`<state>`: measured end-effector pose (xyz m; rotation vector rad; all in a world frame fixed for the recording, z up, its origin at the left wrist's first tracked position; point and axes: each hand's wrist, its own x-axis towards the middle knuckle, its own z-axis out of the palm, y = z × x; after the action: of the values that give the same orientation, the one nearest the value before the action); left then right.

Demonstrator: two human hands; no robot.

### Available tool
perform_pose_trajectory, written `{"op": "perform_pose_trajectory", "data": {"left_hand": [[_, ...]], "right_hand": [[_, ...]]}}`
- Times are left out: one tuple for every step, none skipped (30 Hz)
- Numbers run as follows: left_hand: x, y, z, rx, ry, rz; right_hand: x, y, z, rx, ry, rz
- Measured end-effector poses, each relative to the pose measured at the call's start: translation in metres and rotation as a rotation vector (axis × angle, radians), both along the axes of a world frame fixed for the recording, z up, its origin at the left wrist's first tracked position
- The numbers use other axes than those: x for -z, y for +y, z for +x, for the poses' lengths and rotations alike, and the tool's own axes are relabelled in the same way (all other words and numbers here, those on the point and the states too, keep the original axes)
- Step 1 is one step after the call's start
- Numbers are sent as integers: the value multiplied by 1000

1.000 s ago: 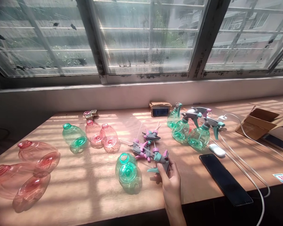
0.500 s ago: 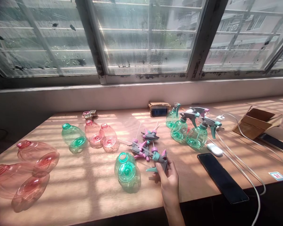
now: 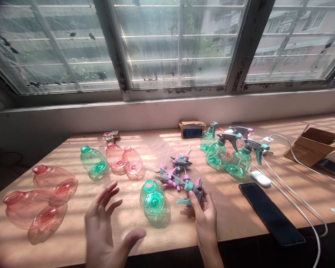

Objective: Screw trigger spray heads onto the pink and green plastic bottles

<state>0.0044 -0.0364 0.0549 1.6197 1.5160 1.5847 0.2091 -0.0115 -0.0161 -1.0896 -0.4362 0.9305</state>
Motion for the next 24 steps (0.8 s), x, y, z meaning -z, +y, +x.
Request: {"op": "perform_pose_trajectory", "data": {"left_hand": [[11, 9, 3, 21, 45, -62], [23, 18, 6, 50, 86, -132], [36, 26, 8, 81, 116, -197], [49, 32, 10, 121, 121, -256], [61, 37, 10, 138, 110, -266], [70, 41, 10, 146, 102, -268], [75, 43, 9, 146, 92, -258], [78, 44, 7, 139, 82, -239], [78, 45, 5, 127, 73, -214], [75, 45, 2, 108, 68, -184], [71, 44, -2, 84, 67, -149], [67, 43, -6, 55, 73, -112], [62, 42, -10, 27, 85, -74], [57, 41, -14, 2, 101, -39], [54, 40, -18, -19, 117, -10], [51, 40, -21, -36, 132, 13], [50, 39, -24, -52, 144, 28], [49, 38, -26, -66, 151, 37], [50, 37, -27, -79, 155, 42], [50, 36, -29, -87, 161, 46], [51, 36, -29, -87, 168, 47], [52, 35, -29, -78, 178, 47], [53, 34, -29, -62, 190, 44], [53, 34, -29, -36, 205, 37]], "right_hand": [[0, 0, 0, -4, 5, 1], [-1, 0, 0, -6, 11, 3], [-1, -1, 0, -4, 16, 6], [-2, -1, 0, -2, 22, 9], [-2, -1, 1, 1, 28, 14], [-2, -1, 1, 3, 35, 19], [-3, -2, 1, 5, 43, 23], [-3, -2, 2, 9, 52, 27], [-4, -3, 2, 15, 60, 31], [-4, -4, 2, 22, 68, 34], [-5, -4, 2, 29, 73, 37], [-5, -5, 2, 33, 77, 38], [-5, -6, 2, 34, 79, 38], [-5, -6, 2, 32, 79, 36], [-5, -6, 2, 30, 77, 32], [-5, -6, 2, 27, 73, 27], [-5, -6, 2, 25, 69, 21], [-4, -6, 1, 25, 63, 14], [-4, -5, 1, 25, 55, 6], [-3, -5, 1, 22, 45, -3], [-2, -5, 1, 15, 34, -11], [-1, -4, 1, 7, 21, -19], [0, -4, 1, -6, 6, -27], [1, -4, 0, -23, -11, -34]]}}
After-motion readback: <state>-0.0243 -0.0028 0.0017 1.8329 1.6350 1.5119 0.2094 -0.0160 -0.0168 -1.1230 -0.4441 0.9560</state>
